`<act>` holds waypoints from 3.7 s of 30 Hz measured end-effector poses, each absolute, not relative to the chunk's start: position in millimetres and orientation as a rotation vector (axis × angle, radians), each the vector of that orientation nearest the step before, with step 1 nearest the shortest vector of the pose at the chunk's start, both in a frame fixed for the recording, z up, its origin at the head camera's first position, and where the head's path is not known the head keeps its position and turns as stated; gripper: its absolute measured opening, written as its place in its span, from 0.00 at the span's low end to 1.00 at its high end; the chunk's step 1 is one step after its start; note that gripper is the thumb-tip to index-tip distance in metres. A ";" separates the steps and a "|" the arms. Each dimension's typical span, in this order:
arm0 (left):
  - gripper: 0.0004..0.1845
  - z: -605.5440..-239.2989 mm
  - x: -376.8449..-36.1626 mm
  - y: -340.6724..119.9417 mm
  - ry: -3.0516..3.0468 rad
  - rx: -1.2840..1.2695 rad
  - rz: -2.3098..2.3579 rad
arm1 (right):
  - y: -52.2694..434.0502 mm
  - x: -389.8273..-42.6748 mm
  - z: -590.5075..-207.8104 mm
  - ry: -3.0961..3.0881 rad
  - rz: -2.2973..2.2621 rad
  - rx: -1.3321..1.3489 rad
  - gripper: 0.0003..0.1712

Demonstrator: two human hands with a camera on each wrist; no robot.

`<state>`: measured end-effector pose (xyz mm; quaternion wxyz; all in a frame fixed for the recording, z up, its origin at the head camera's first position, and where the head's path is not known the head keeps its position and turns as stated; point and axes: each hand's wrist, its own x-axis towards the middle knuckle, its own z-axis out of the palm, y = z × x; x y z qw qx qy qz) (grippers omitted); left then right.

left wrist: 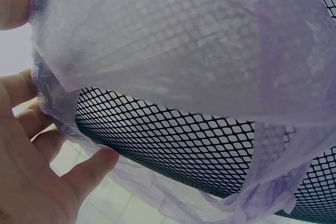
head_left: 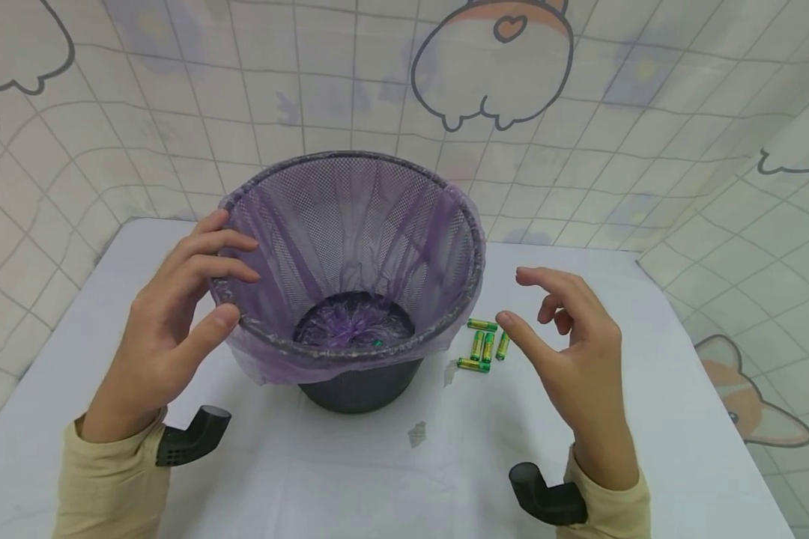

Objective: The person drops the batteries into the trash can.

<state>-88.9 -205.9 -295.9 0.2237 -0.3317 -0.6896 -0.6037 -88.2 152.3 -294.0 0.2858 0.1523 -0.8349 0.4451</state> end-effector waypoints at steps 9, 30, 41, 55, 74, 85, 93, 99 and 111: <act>0.10 -296.8 -89.6 -205.9 -1.888 -0.931 -1.658 | 162.7 -91.0 -304.4 -2.259 1.144 0.409 0.27; 0.10 -297.9 -89.8 -206.1 -1.893 -0.951 -1.628 | 180.7 -93.0 -324.4 -2.312 1.107 0.312 0.28; 0.10 -297.3 -91.1 -206.3 -1.898 -0.954 -1.616 | 197.5 -100.3 -329.3 -2.443 1.022 0.231 0.26; 0.10 -295.9 -91.9 -205.9 -1.889 -0.957 -1.616 | 207.7 -104.1 -331.0 -2.582 0.931 0.176 0.27; 0.10 -298.3 -90.0 -208.3 -1.913 -0.950 -1.578 | 212.9 -118.4 -353.5 -2.785 0.859 0.156 0.27; 0.10 -295.6 -89.7 -205.7 -1.890 -0.960 -1.621 | 221.5 -124.7 -361.9 -2.895 0.865 0.084 0.27; 0.09 -296.9 -89.4 -206.4 -1.871 -0.962 -1.651 | 222.9 -131.6 -369.9 -3.018 0.888 0.104 0.28; 0.09 -294.8 -88.9 -207.4 -1.874 -0.965 -1.639 | 221.7 -138.7 -379.6 -3.048 0.875 0.151 0.27; 0.09 -296.5 -90.7 -208.1 -1.895 -0.978 -1.606 | 218.8 -140.1 -395.4 -3.122 0.877 0.127 0.29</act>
